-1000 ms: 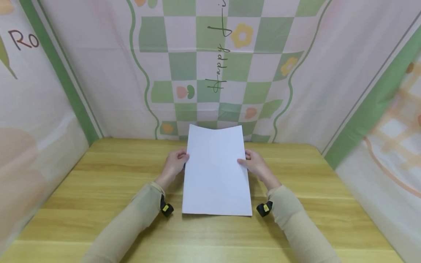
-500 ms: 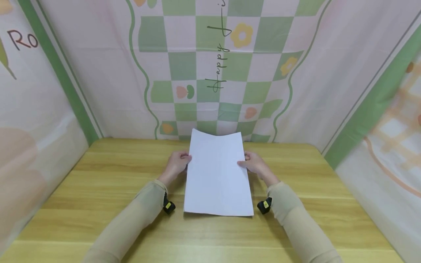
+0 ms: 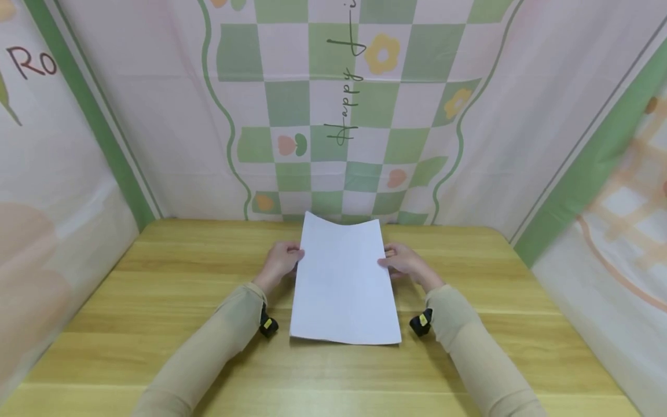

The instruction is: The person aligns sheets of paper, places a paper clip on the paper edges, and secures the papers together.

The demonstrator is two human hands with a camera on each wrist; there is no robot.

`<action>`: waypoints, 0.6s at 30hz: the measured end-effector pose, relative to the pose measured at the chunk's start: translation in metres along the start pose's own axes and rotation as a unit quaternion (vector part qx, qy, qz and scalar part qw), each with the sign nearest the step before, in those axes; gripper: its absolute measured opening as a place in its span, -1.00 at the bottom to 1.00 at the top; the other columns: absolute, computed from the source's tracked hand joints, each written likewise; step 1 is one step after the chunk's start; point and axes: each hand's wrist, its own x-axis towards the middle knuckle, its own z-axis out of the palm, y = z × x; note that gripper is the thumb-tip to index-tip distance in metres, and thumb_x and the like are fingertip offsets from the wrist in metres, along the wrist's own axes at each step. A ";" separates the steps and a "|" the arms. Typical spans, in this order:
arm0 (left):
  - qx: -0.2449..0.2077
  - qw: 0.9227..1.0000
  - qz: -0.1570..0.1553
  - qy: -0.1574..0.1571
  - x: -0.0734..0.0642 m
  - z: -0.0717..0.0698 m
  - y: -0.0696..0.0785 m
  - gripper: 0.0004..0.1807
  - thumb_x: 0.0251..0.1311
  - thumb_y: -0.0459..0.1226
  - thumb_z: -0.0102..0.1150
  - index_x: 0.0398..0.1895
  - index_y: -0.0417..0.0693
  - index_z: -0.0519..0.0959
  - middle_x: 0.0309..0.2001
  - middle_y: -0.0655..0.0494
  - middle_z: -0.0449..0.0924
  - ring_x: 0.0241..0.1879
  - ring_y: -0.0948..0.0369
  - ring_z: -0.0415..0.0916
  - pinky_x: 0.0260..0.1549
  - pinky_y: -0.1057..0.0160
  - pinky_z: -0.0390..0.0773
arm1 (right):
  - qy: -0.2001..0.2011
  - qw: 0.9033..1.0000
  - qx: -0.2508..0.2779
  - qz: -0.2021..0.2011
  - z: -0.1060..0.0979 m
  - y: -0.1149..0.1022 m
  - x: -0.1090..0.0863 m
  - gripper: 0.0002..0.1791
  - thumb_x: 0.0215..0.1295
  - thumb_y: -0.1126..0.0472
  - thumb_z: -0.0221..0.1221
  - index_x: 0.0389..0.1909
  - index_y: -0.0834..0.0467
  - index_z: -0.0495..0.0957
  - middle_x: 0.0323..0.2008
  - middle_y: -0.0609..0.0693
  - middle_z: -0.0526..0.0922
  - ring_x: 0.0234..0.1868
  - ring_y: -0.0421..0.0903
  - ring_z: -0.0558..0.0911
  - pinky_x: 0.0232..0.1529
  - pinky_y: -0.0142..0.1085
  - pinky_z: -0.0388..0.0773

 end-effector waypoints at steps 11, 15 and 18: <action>-0.003 1.000 -0.012 -0.006 0.005 0.004 -0.003 -0.63 0.29 -0.32 0.08 0.12 -0.31 0.46 0.02 -0.23 0.54 -0.16 0.02 0.59 -0.33 0.25 0.66 | -0.034 0.997 0.073 0.017 -0.001 0.006 0.004 -0.37 0.35 0.42 -0.02 0.36 0.46 -0.02 0.22 0.45 0.31 -0.17 -0.05 0.60 -0.04 -0.16 0.60; 0.003 1.000 -0.015 -0.012 0.006 0.004 -0.003 -0.65 0.28 -0.35 0.08 0.10 -0.31 0.48 0.00 -0.23 0.54 -0.18 0.03 0.59 -0.35 0.26 0.66 | -0.036 0.995 0.087 0.017 -0.001 0.008 0.004 -0.38 0.35 0.45 -0.05 0.36 0.47 -0.04 0.22 0.46 0.30 -0.17 -0.06 0.60 -0.03 -0.15 0.60; 0.009 1.000 -0.020 -0.021 0.007 0.004 -0.003 -0.68 0.27 -0.37 0.07 0.06 -0.33 0.49 -0.04 -0.23 0.54 -0.21 0.04 0.59 -0.37 0.27 0.65 | -0.033 0.996 0.081 0.014 -0.001 0.008 0.004 -0.38 0.35 0.44 -0.05 0.36 0.46 -0.04 0.21 0.46 0.31 -0.19 -0.07 0.60 -0.05 -0.16 0.60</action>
